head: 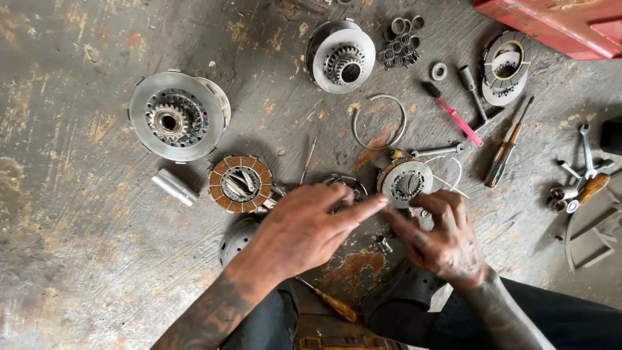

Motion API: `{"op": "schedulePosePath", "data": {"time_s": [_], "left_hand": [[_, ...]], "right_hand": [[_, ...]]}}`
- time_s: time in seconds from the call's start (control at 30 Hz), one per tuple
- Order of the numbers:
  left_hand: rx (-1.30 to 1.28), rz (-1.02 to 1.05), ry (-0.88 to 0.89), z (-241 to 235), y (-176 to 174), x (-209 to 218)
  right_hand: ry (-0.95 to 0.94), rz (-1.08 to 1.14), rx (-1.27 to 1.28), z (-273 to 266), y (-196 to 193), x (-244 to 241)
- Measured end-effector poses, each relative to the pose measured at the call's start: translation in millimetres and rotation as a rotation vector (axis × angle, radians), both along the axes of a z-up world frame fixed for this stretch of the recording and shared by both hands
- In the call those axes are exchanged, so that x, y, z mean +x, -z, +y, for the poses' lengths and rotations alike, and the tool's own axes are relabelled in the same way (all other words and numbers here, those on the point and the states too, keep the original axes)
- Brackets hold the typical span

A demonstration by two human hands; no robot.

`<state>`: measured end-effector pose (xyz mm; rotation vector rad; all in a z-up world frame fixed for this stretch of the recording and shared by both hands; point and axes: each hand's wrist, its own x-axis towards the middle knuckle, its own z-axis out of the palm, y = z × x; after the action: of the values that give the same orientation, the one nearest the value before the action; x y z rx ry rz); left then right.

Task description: The person sits on the workshop floor and handles motorcycle clutch friction plates and steel plates, holding them up, turning them over and comparing them side by side. They then pick up the clutch hub and press the plates into place, working among scattered engine parts and hand tools.

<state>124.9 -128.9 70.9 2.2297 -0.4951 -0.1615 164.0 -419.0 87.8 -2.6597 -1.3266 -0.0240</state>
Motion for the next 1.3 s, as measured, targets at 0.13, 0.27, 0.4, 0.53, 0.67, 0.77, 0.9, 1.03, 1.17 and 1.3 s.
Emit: {"op": "schedulePosePath", "data": {"time_s": [0.13,0.27,0.4,0.53,0.67,0.77,0.9,1.03,1.17,1.3], "left_hand": [[-0.029,0.136,0.012,-18,15,-9],[-0.025,0.249,0.008,0,31,-33],[0.016,0.723,-0.042,16,36,-57],[-0.013,0.869,-0.117,21,46,-78],[-0.039,0.883,-0.151,19,45,-78],[-0.051,0.911,-0.152,17,39,-74],[-0.054,0.89,-0.153,15,41,-80],[-0.079,0.863,-0.14,14,43,-85],[-0.077,0.88,-0.146,17,43,-84],[-0.084,0.909,-0.171,23,41,-83]], "right_hand": [[0.029,0.114,0.074,-25,-1,-23],[0.485,0.265,0.16,-33,4,1],[0.734,0.487,-0.102,-48,47,17],[0.667,0.436,-0.246,-34,86,2],[0.61,0.35,-0.334,-29,105,-9],[0.637,0.363,-0.405,-28,107,-9],[0.643,0.366,-0.331,-13,105,-3],[0.737,0.37,-0.372,5,107,1],[0.689,0.271,-0.379,6,106,3],[0.735,0.342,-0.371,3,102,6]]}}
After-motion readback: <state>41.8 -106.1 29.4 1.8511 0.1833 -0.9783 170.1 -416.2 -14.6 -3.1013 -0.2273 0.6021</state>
